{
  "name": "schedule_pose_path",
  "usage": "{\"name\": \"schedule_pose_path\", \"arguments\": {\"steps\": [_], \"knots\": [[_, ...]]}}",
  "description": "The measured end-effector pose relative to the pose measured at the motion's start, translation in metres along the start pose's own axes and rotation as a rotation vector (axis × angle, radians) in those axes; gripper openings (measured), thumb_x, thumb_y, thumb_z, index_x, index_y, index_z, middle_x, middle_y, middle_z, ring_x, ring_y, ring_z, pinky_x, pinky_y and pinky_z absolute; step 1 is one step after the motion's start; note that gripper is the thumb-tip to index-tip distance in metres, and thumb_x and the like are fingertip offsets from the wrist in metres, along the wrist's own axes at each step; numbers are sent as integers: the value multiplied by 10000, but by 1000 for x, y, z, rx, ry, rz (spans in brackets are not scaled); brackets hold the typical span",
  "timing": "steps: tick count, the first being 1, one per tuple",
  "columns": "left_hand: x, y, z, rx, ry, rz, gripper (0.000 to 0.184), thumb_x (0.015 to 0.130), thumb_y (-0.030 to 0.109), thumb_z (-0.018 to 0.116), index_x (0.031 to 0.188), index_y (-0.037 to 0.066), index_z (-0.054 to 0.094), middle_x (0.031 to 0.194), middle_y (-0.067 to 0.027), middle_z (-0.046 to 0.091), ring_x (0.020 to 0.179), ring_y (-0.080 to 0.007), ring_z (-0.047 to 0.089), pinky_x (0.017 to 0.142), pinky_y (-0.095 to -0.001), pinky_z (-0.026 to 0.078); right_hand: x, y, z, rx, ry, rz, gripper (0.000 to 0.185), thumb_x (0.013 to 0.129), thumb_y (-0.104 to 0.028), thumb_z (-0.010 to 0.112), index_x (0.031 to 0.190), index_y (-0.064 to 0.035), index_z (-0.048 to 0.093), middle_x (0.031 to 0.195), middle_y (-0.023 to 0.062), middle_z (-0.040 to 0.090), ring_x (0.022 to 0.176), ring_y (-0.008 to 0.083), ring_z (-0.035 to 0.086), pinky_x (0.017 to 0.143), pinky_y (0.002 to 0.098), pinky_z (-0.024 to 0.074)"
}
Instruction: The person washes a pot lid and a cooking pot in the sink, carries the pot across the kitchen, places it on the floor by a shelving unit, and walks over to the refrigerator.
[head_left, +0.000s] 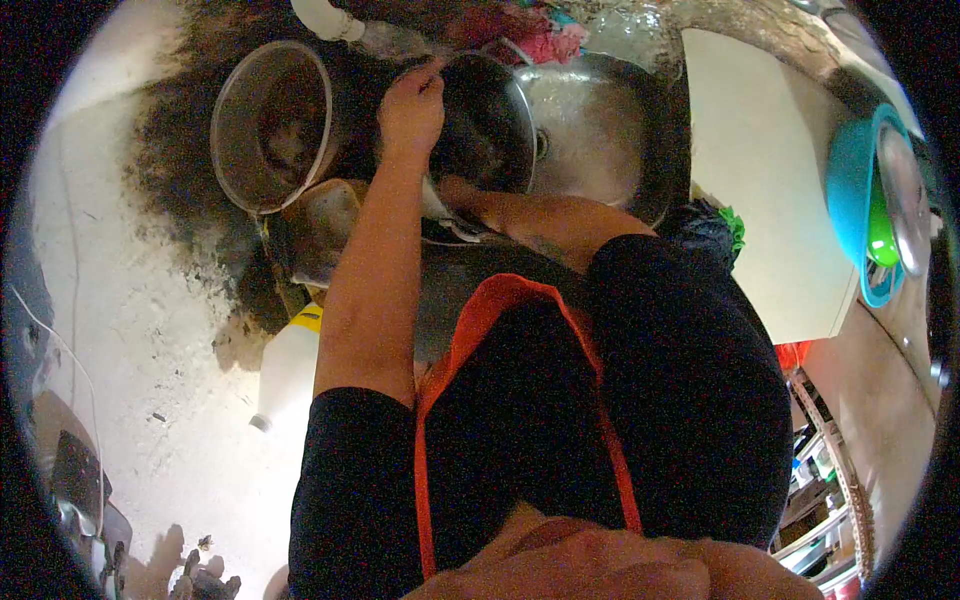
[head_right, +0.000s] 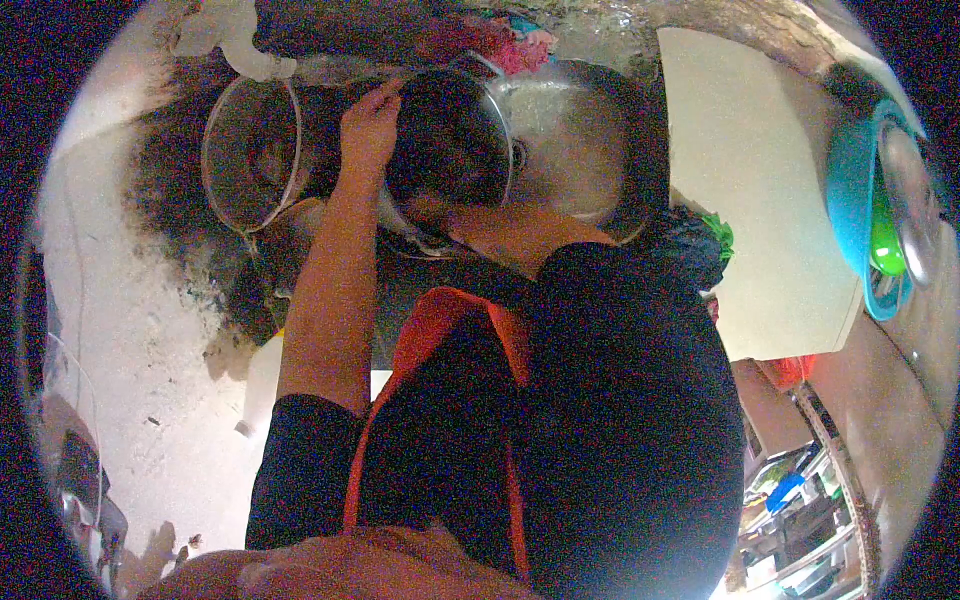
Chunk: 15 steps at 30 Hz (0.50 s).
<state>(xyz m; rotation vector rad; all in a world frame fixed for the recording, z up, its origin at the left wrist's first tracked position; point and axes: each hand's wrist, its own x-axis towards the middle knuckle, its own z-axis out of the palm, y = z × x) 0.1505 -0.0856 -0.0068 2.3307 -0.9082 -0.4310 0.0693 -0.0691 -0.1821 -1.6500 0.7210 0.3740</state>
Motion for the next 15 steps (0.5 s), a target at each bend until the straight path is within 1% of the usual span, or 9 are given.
{"name": "schedule_pose_path", "arguments": {"steps": [2,3,5,7,10,12,13,14,15], "knots": [[3,2,4,-3,-40,-34,284,807,284,470,1049,195,589,1026,-128,576,942,-323,537,821,-368,419,9,-54,-22,876,-93,-112,344,838,-289,391,1052,-52,520,1031,129,535,938,304,517,811,421,409],[1,2,5,1,-83,-77,285,812,305,460,1046,209,591,1023,-118,579,936,-318,540,820,-367,420,6,-69,-35,1047,-71,-162,346,837,-288,390,1051,-51,520,1030,132,537,935,305,519,813,421,409],[1,0,11,26,-75,-59,294,816,330,450,1052,219,586,1029,-109,579,936,-315,542,820,-369,419,-4,-84,-62,1071,140,-283,349,834,-287,387,1049,-48,522,1028,138,541,927,306,521,817,422,409],[3,-14,14,68,-71,-45,304,821,356,440,1058,230,582,1034,-101,578,936,-312,543,820,-372,419,-15,-84,-61,910,301,-346,352,831,-285,384,1047,-46,524,1026,144,545,920,308,524,821,423,409],[-2,-26,11,68,-109,-50,320,830,389,423,1077,244,568,1075,-96,560,971,-305,528,840,-372,405,-17,-74,-47,638,311,-363,356,826,-283,380,1044,-42,526,1023,153,551,909,310,528,827,424,409],[-7,-16,2,-39,-82,-26,321,830,385,443,1086,233,563,1078,-101,558,969,-302,530,847,-367,400,1,-73,-78,877,251,-372,359,823,-281,377,1042,-39,528,1021,159,555,902,312,531,832,425,409],[-14,-4,-5,15,-111,-77,316,831,373,449,1084,224,566,1075,-107,558,963,-302,533,843,-368,403,4,-71,-91,1053,198,-386,361,821,-280,376,1041,-38,529,1020,162,557,898,312,532,834,426,409],[-17,-4,-3,15,-107,-84,316,831,373,449,1084,224,566,1075,-107,558,963,-302,533,843,-368,403,8,-72,-98,1132,177,-413,362,820,-279,375,1040,-37,529,1019,165,559,894,313,533,836,426,409],[-15,-4,0,38,-60,-11,316,827,376,460,1080,220,569,1069,-111,559,953,-303,539,832,-371,411,13,-74,-91,1135,155,-445,364,818,-279,373,1039,-36,530,1018,168,561,891,314,535,838,427,409]]}}
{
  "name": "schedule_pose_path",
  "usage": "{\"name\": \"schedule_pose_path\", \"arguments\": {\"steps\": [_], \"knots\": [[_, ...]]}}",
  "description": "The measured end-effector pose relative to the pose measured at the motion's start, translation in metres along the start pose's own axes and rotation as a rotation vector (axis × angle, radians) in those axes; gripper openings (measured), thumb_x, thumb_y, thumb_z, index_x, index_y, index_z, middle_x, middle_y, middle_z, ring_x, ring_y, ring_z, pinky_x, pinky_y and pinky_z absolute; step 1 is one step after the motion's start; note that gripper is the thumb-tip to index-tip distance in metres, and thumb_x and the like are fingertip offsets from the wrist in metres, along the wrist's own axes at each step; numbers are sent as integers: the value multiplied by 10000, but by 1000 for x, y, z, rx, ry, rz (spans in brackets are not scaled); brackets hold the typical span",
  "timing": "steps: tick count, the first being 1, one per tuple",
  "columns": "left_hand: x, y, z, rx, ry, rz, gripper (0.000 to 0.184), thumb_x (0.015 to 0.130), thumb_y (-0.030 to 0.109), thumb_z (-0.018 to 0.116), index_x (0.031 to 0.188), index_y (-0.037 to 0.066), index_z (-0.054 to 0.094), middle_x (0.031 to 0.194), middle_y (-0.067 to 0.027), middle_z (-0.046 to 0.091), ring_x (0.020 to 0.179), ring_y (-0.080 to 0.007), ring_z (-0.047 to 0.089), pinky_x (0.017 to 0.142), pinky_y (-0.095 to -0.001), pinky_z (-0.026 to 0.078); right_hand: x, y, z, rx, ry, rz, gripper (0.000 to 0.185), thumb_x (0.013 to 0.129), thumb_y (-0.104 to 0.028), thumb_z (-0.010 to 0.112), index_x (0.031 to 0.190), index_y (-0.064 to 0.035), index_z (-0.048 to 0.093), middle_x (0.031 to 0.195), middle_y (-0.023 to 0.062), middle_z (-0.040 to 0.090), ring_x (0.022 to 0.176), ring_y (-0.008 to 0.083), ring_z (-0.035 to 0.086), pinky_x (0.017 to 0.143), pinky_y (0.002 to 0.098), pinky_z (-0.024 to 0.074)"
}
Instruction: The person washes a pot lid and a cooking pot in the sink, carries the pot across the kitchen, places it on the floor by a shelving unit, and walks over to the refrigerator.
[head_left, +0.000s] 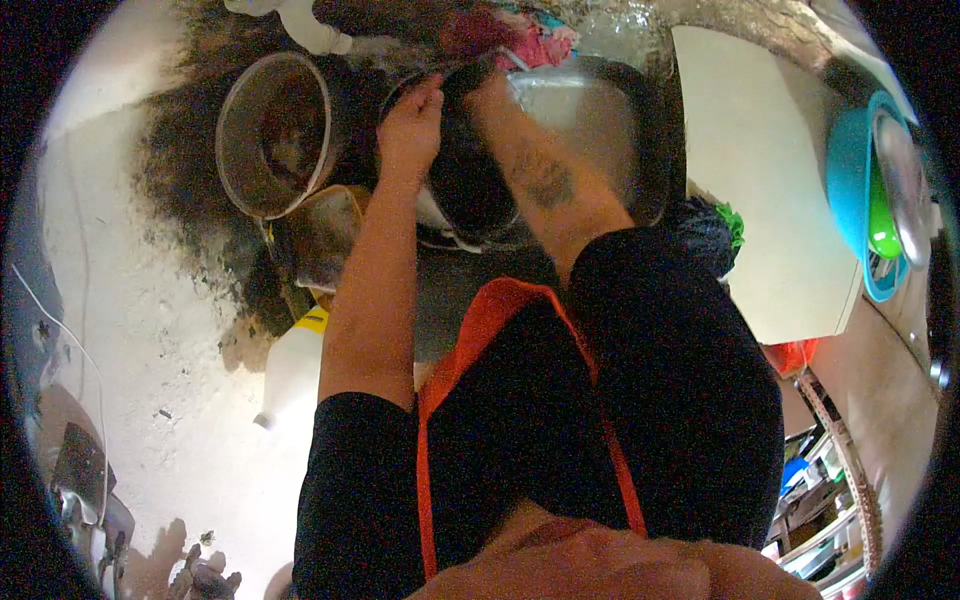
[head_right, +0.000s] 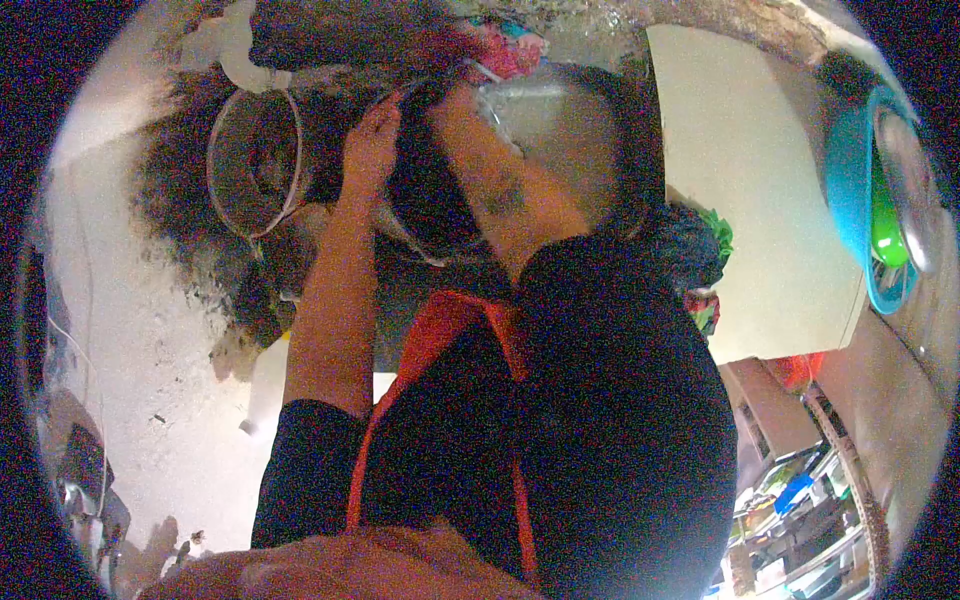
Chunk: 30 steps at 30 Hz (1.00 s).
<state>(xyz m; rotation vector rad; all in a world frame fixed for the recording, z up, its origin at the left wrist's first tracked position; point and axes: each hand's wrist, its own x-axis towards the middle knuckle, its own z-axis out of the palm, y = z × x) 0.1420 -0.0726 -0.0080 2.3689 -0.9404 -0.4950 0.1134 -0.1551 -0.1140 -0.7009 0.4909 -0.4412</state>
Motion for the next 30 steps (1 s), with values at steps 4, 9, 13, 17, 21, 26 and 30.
{"name": "schedule_pose_path", "arguments": {"steps": [4,9,13,17,21,26,30], "knots": [[3,7,-6,28,-17,28,311,785,231,507,1087,188,567,1052,-135,565,927,-304,553,817,-358,425,-42,86,21,-913,-84,-9,352,798,-253,403,1034,-26,530,1008,180,563,890,321,540,830,427,413],[-5,-6,-30,41,41,22,465,643,44,466,1085,140,574,1016,-161,581,865,-294,580,785,-325,442,-72,64,-52,-1722,-516,114,342,772,-220,440,1029,-13,530,995,195,565,890,331,546,820,428,418],[-11,-7,-33,-53,60,-49,502,601,26,457,1074,136,586,980,-167,595,813,-270,594,744,-305,450,-39,67,-70,-1772,-268,-1,339,751,-194,469,1024,-4,530,984,207,567,889,338,551,812,429,422],[-11,-9,-32,-25,74,-50,510,595,26,465,1077,143,585,965,-162,602,788,-257,596,731,-299,449,-106,104,-11,-1563,-408,57,339,730,-168,499,1020,6,530,974,219,569,888,346,557,805,430,426],[-6,-18,-30,64,82,46,515,612,29,488,1100,173,566,1016,-130,595,907,-259,584,804,-318,447,-76,108,31,-1159,-402,-161,344,710,-142,529,1015,16,530,964,231,571,888,353,562,797,430,431],[-10,-9,-35,-30,60,15,523,610,38,490,1106,188,562,987,-135,604,803,-249,603,741,-325,462,-6,74,-3,-852,77,-66,400,750,-155,522,1103,22,459,994,229,562,912,351,556,797,411,438],[-9,-6,-33,-31,87,18,478,601,39,459,1058,96,588,1010,-154,593,919,-258,579,822,-296,423,-46,127,1,-1118,-95,-73,425,764,-140,502,1156,2,420,1035,230,541,917,361,552,799,423,437]]}}
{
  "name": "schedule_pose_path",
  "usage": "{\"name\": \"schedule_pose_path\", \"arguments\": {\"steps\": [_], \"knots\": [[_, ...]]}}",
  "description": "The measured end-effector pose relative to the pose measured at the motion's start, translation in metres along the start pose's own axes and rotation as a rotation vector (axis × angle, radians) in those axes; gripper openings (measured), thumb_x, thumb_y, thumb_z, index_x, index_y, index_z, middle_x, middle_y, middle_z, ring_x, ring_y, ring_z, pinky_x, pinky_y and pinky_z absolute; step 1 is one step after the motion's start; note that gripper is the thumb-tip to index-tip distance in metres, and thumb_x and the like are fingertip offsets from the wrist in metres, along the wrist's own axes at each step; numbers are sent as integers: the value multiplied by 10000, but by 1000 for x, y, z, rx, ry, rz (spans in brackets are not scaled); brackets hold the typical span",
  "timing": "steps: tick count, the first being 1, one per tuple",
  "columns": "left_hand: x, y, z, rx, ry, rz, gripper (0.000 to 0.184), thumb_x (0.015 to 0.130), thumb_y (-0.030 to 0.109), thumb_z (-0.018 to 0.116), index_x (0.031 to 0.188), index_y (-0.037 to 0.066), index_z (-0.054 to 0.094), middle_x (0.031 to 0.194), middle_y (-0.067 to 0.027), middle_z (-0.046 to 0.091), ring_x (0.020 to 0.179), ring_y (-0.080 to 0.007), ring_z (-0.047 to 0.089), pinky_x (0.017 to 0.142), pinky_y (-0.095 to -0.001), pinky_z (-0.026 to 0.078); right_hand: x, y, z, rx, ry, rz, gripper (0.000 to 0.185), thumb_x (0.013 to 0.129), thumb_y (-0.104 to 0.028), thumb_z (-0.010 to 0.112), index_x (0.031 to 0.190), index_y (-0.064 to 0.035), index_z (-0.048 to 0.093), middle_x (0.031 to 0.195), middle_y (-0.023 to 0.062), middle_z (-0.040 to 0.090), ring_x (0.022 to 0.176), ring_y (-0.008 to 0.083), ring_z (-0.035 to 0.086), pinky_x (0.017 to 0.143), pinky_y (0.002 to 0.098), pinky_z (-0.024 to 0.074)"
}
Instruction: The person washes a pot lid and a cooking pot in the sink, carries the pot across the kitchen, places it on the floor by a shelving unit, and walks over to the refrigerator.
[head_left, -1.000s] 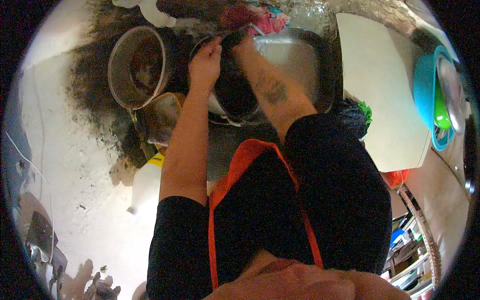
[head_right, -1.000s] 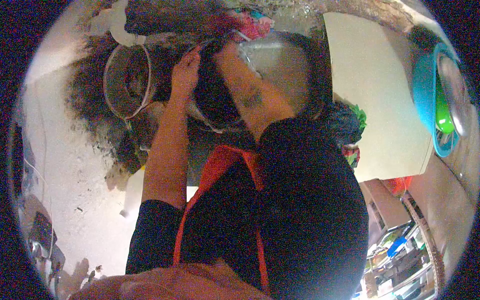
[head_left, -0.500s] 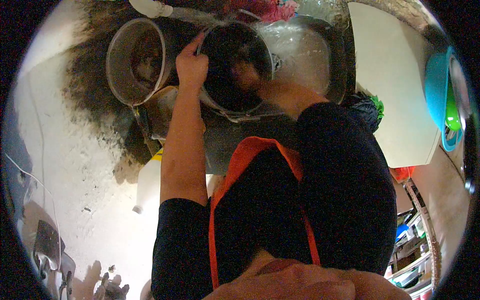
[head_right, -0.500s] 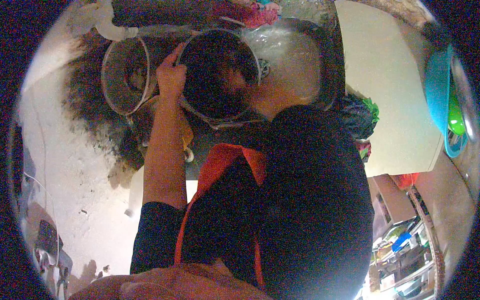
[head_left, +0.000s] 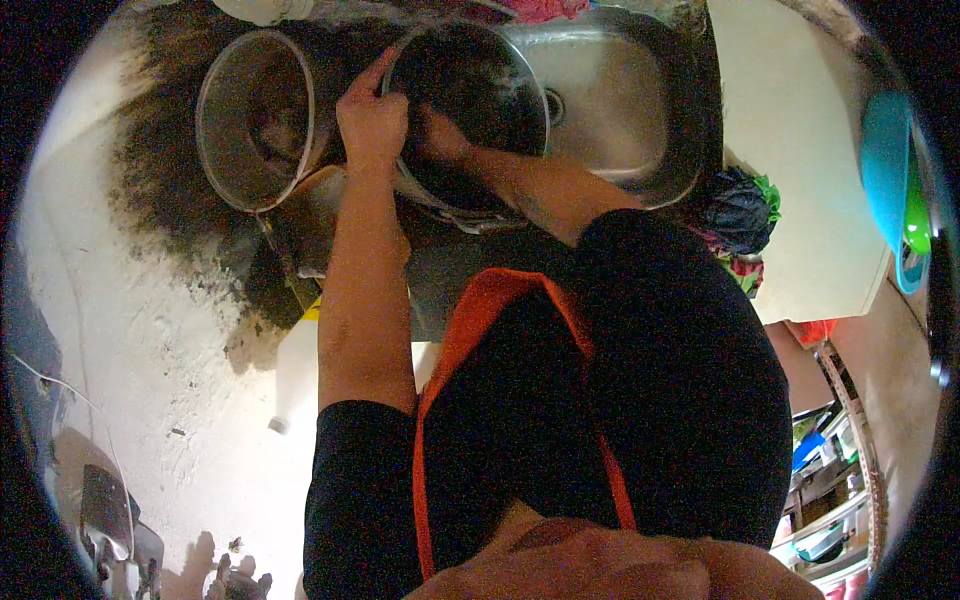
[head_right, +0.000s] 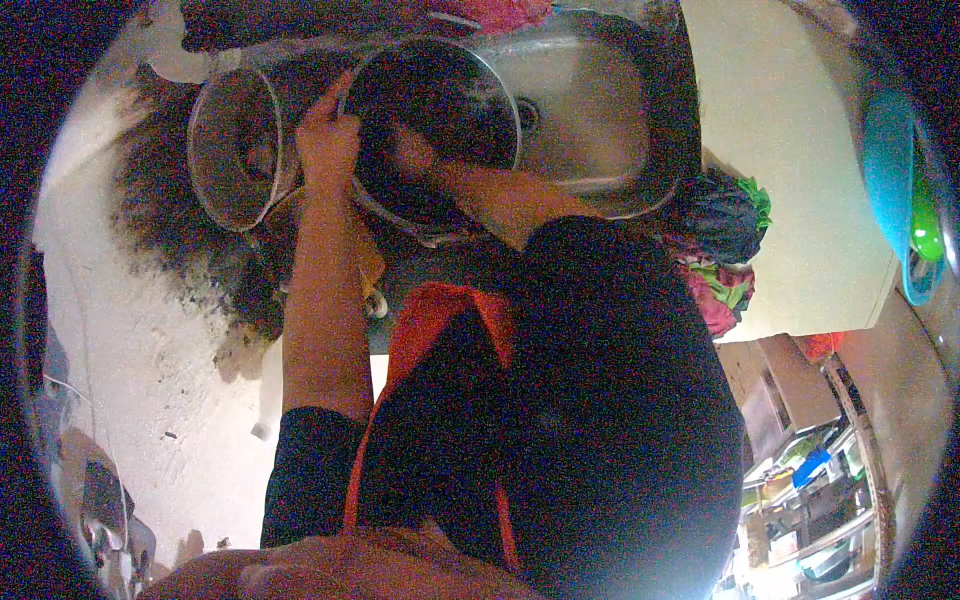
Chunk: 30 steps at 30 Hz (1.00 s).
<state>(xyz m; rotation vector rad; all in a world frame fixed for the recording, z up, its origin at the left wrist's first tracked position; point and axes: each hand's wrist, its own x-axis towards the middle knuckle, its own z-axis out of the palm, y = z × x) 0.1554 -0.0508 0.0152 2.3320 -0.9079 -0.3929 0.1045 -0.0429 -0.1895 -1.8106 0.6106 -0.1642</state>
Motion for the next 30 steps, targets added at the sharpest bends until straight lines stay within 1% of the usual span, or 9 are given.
{"name": "schedule_pose_path", "arguments": {"steps": [2,6,10,14,17,19,24,27,30], "knots": [[-2,2,-2,14,12,11,476,602,40,462,1060,87,585,1014,-155,592,917,-258,579,823,-296,423,-18,7,5,-53,-99,11,440,771,-133,492,1182,-8,400,1055,231,531,919,366,549,799,429,436],[-5,2,-2,-87,5,-24,468,600,36,465,1048,85,594,981,-141,607,894,-225,587,803,-279,428,2,20,-30,23,103,219,473,785,-118,471,1235,-27,360,1096,232,511,924,376,545,801,441,435],[-2,-3,-1,48,40,31,466,600,27,466,1041,94,603,947,-119,621,818,-179,594,754,-262,439,-11,30,20,-103,-205,-80,499,763,-144,511,1236,-56,376,1062,216,536,920,367,550,769,436,452],[-4,1,-1,-20,36,-4,473,599,29,469,1043,117,606,932,-116,626,743,-180,597,717,-270,448,20,71,5,-136,-210,134,454,775,-139,471,1215,-49,405,985,213,572,850,350,578,743,418,464],[1,6,0,-45,39,-30,483,592,34,474,1044,137,608,910,-117,630,691,-177,595,685,-269,453,40,89,47,-131,3,-115,481,752,-62,438,1231,-63,390,934,226,584,737,369,587,667,435,477],[3,-1,-1,83,23,11,486,587,31,477,1044,133,608,891,-119,633,669,-177,594,660,-266,456,-3,53,35,-211,-287,70,500,732,-30,422,1230,-66,390,942,223,581,778,365,588,677,439,479],[4,-10,2,11,59,80,481,584,26,479,1036,124,609,888,-117,633,653,-188,592,637,-279,461,14,49,-2,-147,-56,56,430,744,-78,449,1173,-56,436,929,216,586,780,358,590,678,437,480],[9,-7,2,64,31,83,477,586,26,477,1037,111,606,883,-116,633,651,-191,592,633,-285,463,10,39,36,-184,-133,-83,392,751,-107,465,1139,-50,463,921,212,589,781,354,591,679,436,480],[5,-3,0,107,25,79,479,588,26,475,1041,108,604,845,-111,635,630,-184,584,619,-288,461,-20,31,14,-146,-163,13,358,758,-136,481,1105,-45,491,913,208,592,782,350,593,680,435,480]]}}
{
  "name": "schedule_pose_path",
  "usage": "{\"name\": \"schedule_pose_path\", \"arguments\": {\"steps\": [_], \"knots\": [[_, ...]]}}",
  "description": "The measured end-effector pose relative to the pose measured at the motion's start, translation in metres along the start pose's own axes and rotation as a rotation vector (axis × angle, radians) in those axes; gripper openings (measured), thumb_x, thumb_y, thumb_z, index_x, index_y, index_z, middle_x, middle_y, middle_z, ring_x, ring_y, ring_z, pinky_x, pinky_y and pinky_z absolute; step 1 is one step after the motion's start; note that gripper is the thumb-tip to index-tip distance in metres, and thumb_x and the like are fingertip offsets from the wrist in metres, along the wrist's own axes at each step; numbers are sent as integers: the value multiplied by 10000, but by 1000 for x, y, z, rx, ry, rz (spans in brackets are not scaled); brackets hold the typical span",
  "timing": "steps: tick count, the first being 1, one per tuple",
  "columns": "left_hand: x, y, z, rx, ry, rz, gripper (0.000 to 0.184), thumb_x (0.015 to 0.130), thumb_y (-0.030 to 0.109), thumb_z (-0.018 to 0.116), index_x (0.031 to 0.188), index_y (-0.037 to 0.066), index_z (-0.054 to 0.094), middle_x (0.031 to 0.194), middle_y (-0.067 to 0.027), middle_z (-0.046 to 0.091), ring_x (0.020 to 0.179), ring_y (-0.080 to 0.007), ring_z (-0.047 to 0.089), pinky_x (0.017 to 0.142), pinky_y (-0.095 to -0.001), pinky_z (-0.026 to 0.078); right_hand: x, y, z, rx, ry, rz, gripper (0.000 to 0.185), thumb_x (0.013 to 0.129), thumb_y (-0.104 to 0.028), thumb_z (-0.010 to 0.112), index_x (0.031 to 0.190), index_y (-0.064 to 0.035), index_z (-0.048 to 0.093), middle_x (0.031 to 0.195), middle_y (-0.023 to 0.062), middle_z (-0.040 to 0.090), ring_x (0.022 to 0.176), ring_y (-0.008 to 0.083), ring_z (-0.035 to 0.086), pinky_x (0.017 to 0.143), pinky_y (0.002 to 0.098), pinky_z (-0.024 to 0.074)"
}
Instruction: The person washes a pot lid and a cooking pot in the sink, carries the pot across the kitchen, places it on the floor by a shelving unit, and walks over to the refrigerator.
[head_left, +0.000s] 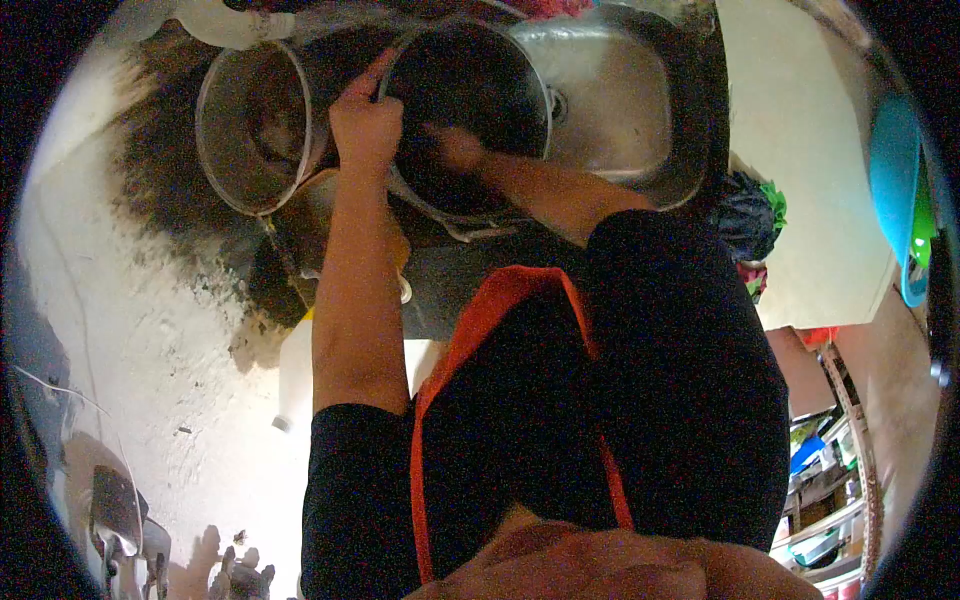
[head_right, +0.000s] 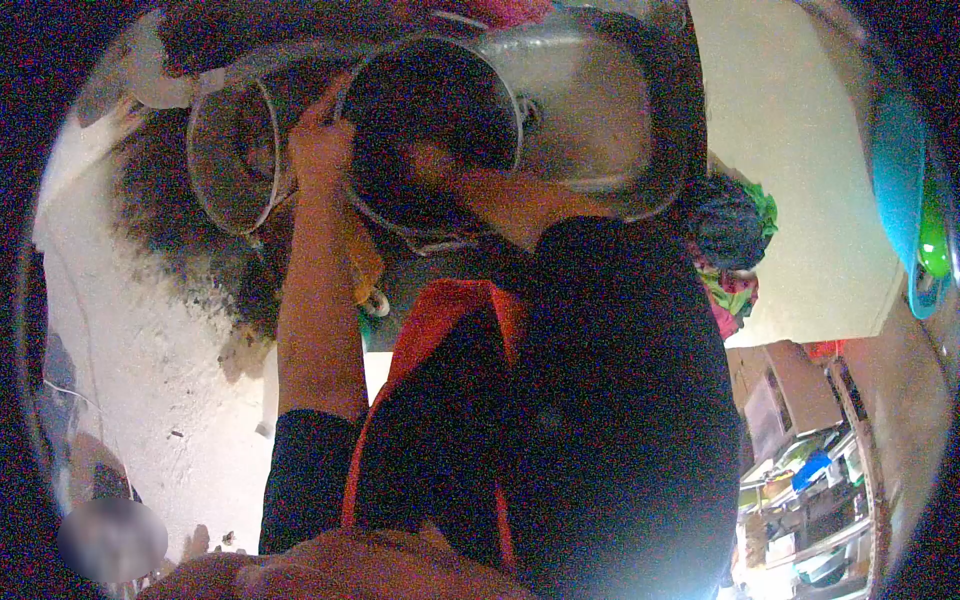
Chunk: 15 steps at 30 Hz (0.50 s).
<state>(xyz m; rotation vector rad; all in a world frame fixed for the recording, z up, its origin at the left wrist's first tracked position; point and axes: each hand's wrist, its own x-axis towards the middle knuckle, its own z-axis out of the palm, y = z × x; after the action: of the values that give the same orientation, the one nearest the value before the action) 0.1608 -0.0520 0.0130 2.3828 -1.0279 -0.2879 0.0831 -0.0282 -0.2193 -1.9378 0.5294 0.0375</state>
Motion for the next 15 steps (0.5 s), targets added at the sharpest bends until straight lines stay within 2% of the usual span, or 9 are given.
{"name": "schedule_pose_path", "arguments": {"steps": [2,3,5,7,10,11,13,15], "knots": [[0,-1,0,-42,14,8,482,588,26,475,1044,114,604,813,-106,637,609,-179,576,607,-292,460,4,0,-15,-38,104,-4,339,763,-155,492,1082,-41,510,907,205,594,782,347,593,680,434,480],[0,-2,0,-105,-12,-67,489,588,25,476,1047,131,605,793,-105,637,589,-181,567,603,-297,459,9,-3,-11,-81,147,-43,331,766,-165,498,1070,-39,519,905,204,595,783,346,594,680,434,480],[5,3,1,-171,-34,-126,496,587,25,476,1050,148,606,772,-104,637,568,-182,558,600,-302,459,35,2,11,-114,89,-122,326,774,-149,482,1084,-57,521,922,205,589,805,343,588,686,432,475],[3,11,-4,-46,-54,-160,508,583,23,481,1051,174,608,721,-81,630,532,-152,526,576,-278,448,36,-1,9,-121,53,-162,326,778,-141,474,1091,-66,523,931,205,586,817,341,585,688,431,473],[0,16,-7,33,-68,-209,506,584,23,479,1052,170,608,733,-81,628,535,-143,523,573,-267,444,18,14,-8,138,69,106,347,780,-136,473,1121,-86,515,1046,203,553,916,348,556,818,418,428],[1,10,-4,33,-62,-213,506,584,23,479,1052,170,608,733,-81,628,535,-143,523,573,-267,444,18,11,-8,135,65,100,347,780,-136,473,1121,-86,515,1046,203,553,916,348,556,818,418,428],[4,-1,2,-97,19,-17,498,589,42,483,1047,191,610,749,-97,627,527,-160,525,577,-277,448,21,12,15,86,111,-19,349,784,-135,466,1126,-87,513,1038,202,556,908,352,559,803,421,438],[5,1,1,-88,-11,-59,492,593,46,482,1046,192,609,788,-111,629,561,-179,547,603,-286,455,23,4,31,27,104,-99,347,786,-137,462,1125,-86,512,1033,200,558,904,353,560,796,422,443]]}}
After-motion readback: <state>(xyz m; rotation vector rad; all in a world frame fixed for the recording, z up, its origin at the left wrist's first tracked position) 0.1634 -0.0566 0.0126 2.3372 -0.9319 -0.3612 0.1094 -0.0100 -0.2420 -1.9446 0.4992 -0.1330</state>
